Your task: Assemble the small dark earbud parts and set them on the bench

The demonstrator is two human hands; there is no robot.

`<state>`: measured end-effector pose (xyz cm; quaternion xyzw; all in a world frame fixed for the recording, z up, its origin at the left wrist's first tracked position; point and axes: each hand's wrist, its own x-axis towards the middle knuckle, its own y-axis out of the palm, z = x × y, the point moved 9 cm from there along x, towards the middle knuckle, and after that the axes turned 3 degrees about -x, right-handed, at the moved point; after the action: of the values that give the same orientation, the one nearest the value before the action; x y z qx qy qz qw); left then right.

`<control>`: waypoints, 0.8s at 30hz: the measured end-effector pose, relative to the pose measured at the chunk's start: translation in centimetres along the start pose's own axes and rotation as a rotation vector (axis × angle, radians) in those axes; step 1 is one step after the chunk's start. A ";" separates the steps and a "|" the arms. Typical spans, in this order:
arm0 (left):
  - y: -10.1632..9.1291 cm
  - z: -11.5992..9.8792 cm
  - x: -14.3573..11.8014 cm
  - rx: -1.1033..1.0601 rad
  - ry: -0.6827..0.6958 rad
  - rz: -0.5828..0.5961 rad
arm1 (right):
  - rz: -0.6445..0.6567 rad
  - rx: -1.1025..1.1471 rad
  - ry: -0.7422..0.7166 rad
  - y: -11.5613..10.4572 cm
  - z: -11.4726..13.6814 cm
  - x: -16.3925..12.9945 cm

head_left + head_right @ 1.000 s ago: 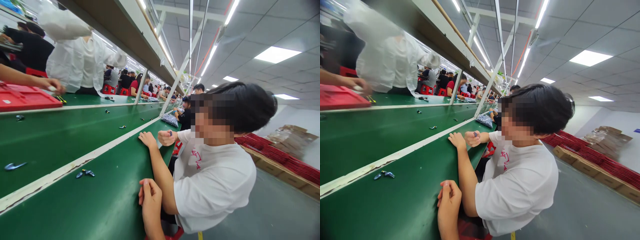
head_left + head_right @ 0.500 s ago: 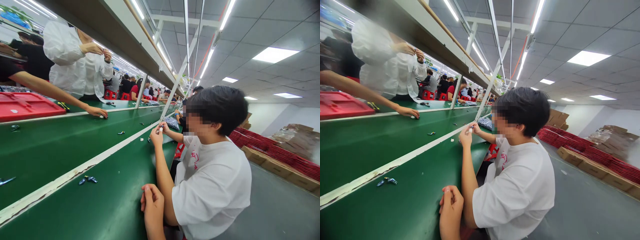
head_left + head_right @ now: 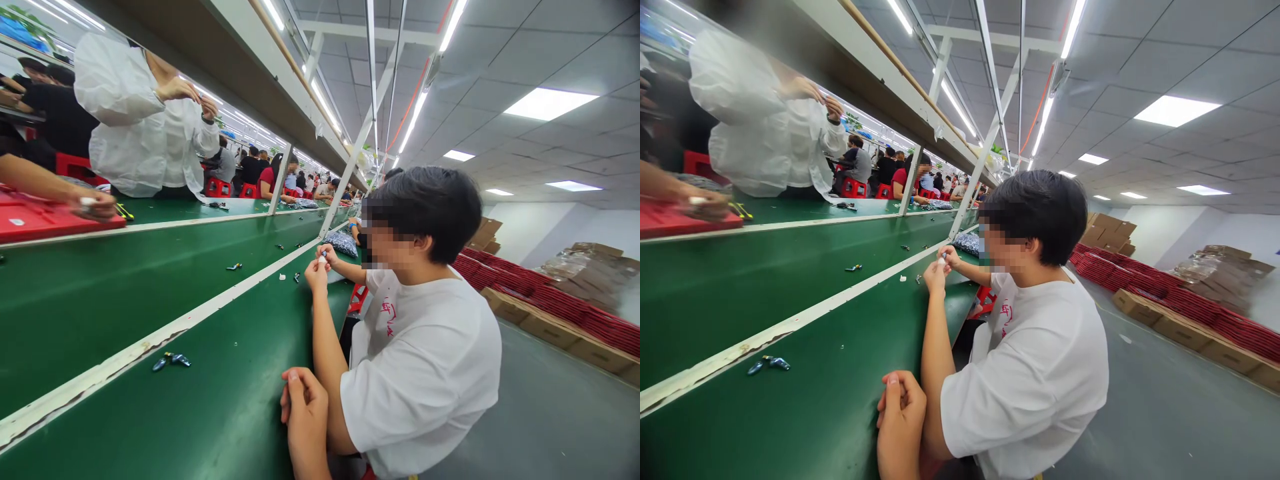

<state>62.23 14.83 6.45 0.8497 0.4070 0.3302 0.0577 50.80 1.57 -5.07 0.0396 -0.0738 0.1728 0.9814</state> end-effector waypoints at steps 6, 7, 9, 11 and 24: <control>0.7 -0.6 0.6 0.059 0.008 0.054 | 0.002 0.006 -0.004 0.0 0.5 -0.3; 0.8 -0.8 0.7 0.066 0.012 0.059 | 0.002 0.006 -0.005 0.0 0.5 -0.3; 0.8 -1.2 0.8 0.079 0.020 0.069 | 0.006 0.005 -0.006 0.0 0.5 -0.3; 0.8 -1.5 0.8 0.089 0.027 0.076 | 0.008 0.003 -0.006 0.0 0.5 -0.2; 0.1 -3.6 -0.3 0.145 0.083 0.104 | 0.013 -0.013 -0.011 0.1 0.4 -0.3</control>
<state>60.02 13.90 9.09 0.8574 0.3869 0.3373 -0.0380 50.40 1.47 -4.71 0.0339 -0.0805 0.1786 0.9800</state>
